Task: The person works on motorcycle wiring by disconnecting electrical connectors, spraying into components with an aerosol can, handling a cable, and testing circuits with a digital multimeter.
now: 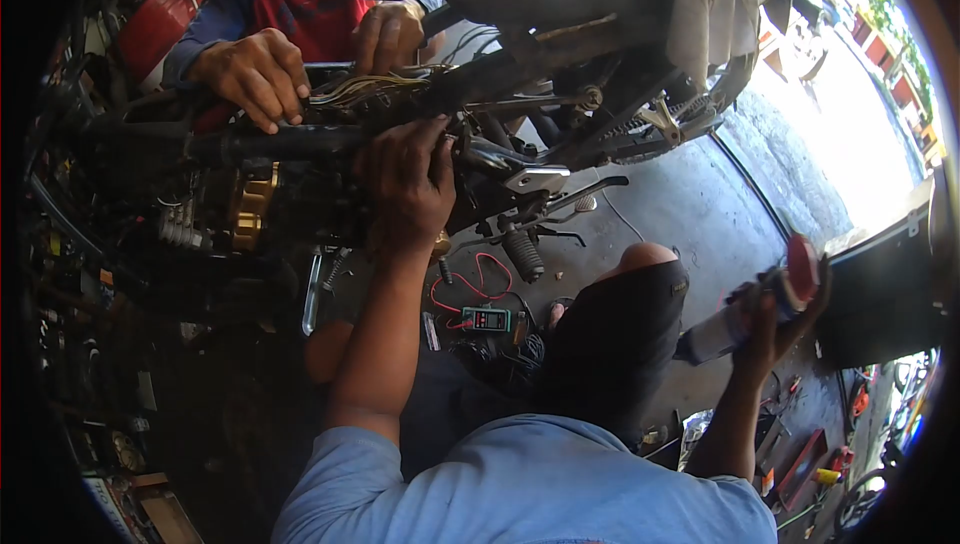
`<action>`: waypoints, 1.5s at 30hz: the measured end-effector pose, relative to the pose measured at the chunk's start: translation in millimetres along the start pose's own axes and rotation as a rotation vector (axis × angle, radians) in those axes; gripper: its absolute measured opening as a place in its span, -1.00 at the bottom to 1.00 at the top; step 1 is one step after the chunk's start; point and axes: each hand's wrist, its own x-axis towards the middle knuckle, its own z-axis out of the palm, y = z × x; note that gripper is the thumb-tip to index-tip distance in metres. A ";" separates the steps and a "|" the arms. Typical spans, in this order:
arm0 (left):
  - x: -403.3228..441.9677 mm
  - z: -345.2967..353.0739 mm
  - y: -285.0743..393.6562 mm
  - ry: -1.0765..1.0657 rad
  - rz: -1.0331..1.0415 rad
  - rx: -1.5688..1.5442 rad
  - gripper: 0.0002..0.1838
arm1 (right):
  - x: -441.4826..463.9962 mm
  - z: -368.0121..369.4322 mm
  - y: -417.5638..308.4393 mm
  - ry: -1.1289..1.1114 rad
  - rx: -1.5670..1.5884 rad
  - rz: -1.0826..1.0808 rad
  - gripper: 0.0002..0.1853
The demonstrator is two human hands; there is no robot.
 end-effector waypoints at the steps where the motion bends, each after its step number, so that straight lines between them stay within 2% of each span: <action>1: 0.7 0.9 0.2 0.025 0.023 -0.029 -0.63 | 6.4 -12.0 3.8 0.094 -0.132 -0.094 -0.07; 2: -0.8 3.5 0.3 0.020 0.026 -0.032 -0.63 | 10.6 -26.3 9.0 0.098 -0.135 -0.090 -0.07; 4: -5.8 8.3 0.1 0.031 0.006 -0.130 -0.64 | 15.9 -58.7 19.3 0.299 -0.450 -0.179 -0.12; 5: -6.1 7.7 1.8 0.027 0.010 -0.132 -0.64 | 18.2 -75.4 28.0 0.303 -0.451 -0.175 -0.12; 7: -6.9 5.8 6.1 0.021 -0.012 -0.150 -0.64 | 18.3 -106.3 54.7 0.437 -0.914 -0.212 -0.14; 8: -7.1 7.1 5.9 0.023 -0.012 -0.148 -0.64 | 15.1 -118.2 69.7 0.515 -0.841 -0.123 -0.13; 9: -8.7 8.9 5.0 0.042 -0.030 -0.194 -0.64 | 10.4 -138.3 91.3 0.512 -0.836 -0.125 -0.13; 11: -10.5 9.6 5.0 0.063 -0.053 -0.232 -0.64 | -7.8 -180.7 139.1 0.532 -1.008 -0.064 -0.15; 15: -7.2 10.8 7.1 0.055 -0.083 -0.300 -0.64 | -63.2 -213.8 205.3 0.472 -0.827 0.372 -0.19; 17: -5.8 10.3 6.7 0.061 -0.070 -0.307 -0.64 | -98.0 -223.7 236.7 0.511 -0.699 0.604 -0.15; 19: -5.8 11.6 4.4 0.022 -0.068 -0.304 -0.61 | -138.3 -240.1 275.9 0.522 -0.507 0.632 -0.09; 22: -4.7 10.6 4.7 0.009 -0.077 -0.309 -0.60 | -172.0 -230.0 285.1 0.577 -0.430 0.704 -0.02; 24: -5.8 12.6 6.7 0.023 -0.120 -0.363 -0.62 | -188.9 -229.5 292.5 0.598 -0.523 0.790 -0.01; 27: -8.3 18.1 4.8 0.030 -0.198 -0.472 -0.64 | -204.9 -220.4 283.7 0.565 -0.519 0.803 -0.02; 30: -10.4 18.4 2.9 0.013 -0.270 -0.513 -0.67 | -210.0 -235.6 281.9 0.402 -0.647 0.802 -0.04; 31: -9.7 17.0 3.3 0.000 -0.302 -0.514 -0.69 | -212.4 -242.4 285.8 0.330 -0.695 0.796 -0.04; 32: -8.2 14.5 4.5 0.010 -0.311 -0.512 -0.69 | -216.1 -245.0 292.4 0.401 -0.774 0.660 -0.06; 33: -4.8 11.0 6.2 0.000 -0.313 -0.489 -0.70 | -206.0 -242.5 287.0 0.394 -0.775 0.647 -0.06; 35: -4.1 9.5 5.7 -0.003 -0.321 -0.460 -0.71 | -166.5 -206.8 234.7 0.527 -1.548 0.365 -0.12; 36: -5.1 10.6 5.3 0.003 -0.364 -0.506 -0.72 | -145.2 -207.3 226.1 0.406 -1.464 -0.011 -0.23; 38: -9.1 15.0 4.0 0.007 -0.406 -0.557 -0.73 | -81.2 -165.6 188.6 0.324 -1.243 -0.336 -0.33; 40: -14.4 22.8 2.6 0.038 -0.453 -0.646 -0.74 | -22.0 -97.6 151.0 0.325 -0.974 -0.301 -0.53; 42: -12.3 22.2 5.7 0.046 -0.435 -0.622 -0.75 | 22.0 -39.3 133.4 0.186 -0.705 -0.270 -0.61; 43: -10.9 21.1 6.6 0.050 -0.419 -0.590 -0.76 | 36.2 5.8 106.2 0.101 -0.556 -0.255 -0.72; 44: -11.8 21.5 5.9 0.056 -0.412 -0.589 -0.76 | 48.6 42.8 87.3 -0.070 -0.584 -0.426 -0.76; 45: -14.6 23.1 4.0 0.014 -0.401 -0.574 -0.77 | 50.9 88.4 52.5 -0.222 -0.456 -0.354 -0.78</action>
